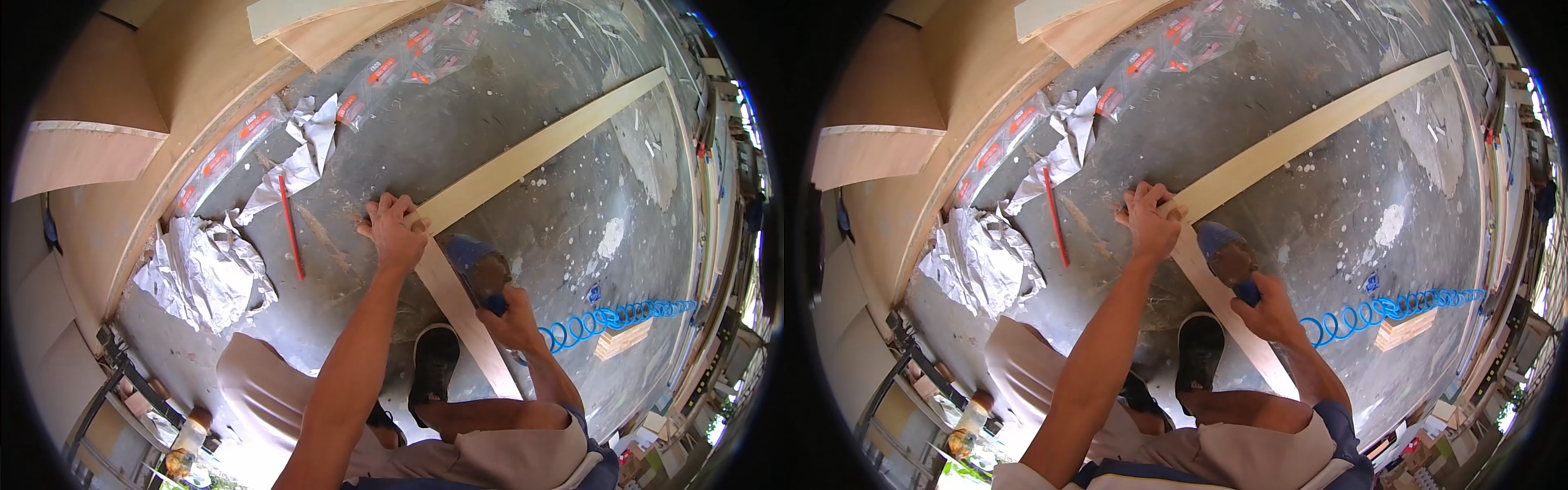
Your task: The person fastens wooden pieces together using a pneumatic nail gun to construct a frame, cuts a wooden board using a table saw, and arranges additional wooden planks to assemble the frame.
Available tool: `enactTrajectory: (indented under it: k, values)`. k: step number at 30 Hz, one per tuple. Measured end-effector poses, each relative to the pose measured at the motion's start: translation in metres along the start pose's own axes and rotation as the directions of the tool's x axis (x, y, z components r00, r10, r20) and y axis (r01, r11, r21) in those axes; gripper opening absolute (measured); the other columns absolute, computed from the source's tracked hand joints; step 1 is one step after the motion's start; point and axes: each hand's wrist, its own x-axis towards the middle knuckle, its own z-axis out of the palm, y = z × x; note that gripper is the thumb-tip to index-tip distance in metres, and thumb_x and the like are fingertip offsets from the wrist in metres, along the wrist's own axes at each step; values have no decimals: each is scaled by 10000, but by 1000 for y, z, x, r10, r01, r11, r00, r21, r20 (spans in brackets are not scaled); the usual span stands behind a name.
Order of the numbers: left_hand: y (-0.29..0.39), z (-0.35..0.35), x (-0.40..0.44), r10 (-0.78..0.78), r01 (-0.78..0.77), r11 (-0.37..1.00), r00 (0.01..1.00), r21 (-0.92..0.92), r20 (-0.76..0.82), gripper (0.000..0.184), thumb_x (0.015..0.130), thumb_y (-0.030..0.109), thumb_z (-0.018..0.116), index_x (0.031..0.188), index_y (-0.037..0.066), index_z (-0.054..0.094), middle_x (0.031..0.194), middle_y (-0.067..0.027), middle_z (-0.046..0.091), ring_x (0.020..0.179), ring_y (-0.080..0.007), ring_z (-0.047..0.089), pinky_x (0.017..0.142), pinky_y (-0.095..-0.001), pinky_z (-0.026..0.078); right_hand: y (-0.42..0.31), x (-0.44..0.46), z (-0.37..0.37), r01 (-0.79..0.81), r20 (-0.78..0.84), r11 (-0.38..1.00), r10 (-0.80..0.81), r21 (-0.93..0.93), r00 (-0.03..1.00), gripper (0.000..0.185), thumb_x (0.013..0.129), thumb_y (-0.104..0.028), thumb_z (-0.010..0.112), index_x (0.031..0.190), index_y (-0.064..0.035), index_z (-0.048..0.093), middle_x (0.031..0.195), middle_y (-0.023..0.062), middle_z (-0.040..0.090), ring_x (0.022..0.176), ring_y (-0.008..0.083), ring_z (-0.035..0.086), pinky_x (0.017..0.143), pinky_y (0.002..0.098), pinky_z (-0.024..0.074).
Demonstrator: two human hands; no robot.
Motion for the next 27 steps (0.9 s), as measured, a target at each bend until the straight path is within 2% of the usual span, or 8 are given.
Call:
enactTrajectory:
  k: [4, 6, 10, 12, 13, 15, 18, 27]
  values:
    - [-12, 6, -6, 45, -45, 999, 998, 0, -51, 197, 729, 105, 780, 874, 129, 649, 965, 11, 526, 1087, -258, 442, 973, -485, 222, 12, -5, -10, -67, -12, 996, 66, -51, 998, 245, 729, -120, 699, 899, 39, 622, 632, 167, 536, 575, 171, 454, 570, 365, 425]
    - [-21, 7, -7, 183, -184, 983, 977, 1, -107, 241, 746, 151, 784, 958, 144, 668, 996, -2, 530, 1100, -266, 444, 967, -489, 234, 10, -2, -13, -80, -45, 993, 84, 84, 995, 109, 759, -50, 682, 810, 24, 620, 620, 27, 587, 572, 92, 533, 538, 279, 424]
    - [-28, 10, -10, 277, -276, 961, 948, 28, -158, 346, 725, 162, 799, 1035, 134, 648, 1037, -32, 519, 1090, -285, 439, 940, -485, 250, 14, 12, -11, -38, -31, 993, 41, 115, 999, 90, 772, -39, 675, 801, 19, 613, 633, 14, 593, 572, 78, 554, 524, 262, 433]
    - [-29, 7, -10, 304, -301, 953, 946, 38, -116, 398, 728, 168, 800, 1084, 125, 627, 1079, -48, 502, 1106, -290, 432, 939, -482, 256, 9, 23, -3, -70, -17, 982, 74, 178, 997, 243, 748, -120, 694, 911, 45, 621, 634, 53, 582, 605, 112, 474, 566, 297, 417]
    - [-30, 6, -11, 291, -289, 957, 948, 38, -126, 398, 728, 168, 800, 1084, 125, 627, 1079, -48, 502, 1106, -290, 432, 939, -482, 256, 5, 26, 0, -68, -4, 983, 69, 170, 998, 243, 748, -120, 694, 911, 45, 621, 634, 53, 582, 605, 112, 474, 566, 297, 417]
    - [-25, -3, -11, 283, -283, 959, 959, 4, -25, 427, 729, 175, 803, 1110, 121, 617, 1111, -59, 487, 1126, -289, 424, 939, -481, 259, -7, 36, 5, -67, 9, 987, 67, 148, 998, 219, 755, -114, 684, 898, 40, 621, 629, 43, 588, 594, 97, 506, 554, 284, 428]
    - [-25, -5, -10, 256, -256, 967, 967, 1, 17, 456, 707, 159, 807, 1118, 122, 613, 1120, -60, 479, 1143, -288, 418, 941, -476, 261, -23, 44, 9, -156, 76, 969, 144, 191, 987, 193, 761, -110, 674, 884, 29, 621, 625, 29, 594, 577, 88, 530, 529, 280, 431]
    - [-30, 0, -8, 274, -278, 958, 959, -67, -65, 481, 629, 68, 806, 1070, 148, 635, 1061, -34, 497, 1098, -272, 444, 916, -437, 260, -27, 51, 18, -107, 91, 988, 97, 111, 991, 160, 752, -85, 668, 849, 33, 618, 651, 45, 613, 610, 85, 543, 564, 282, 452]
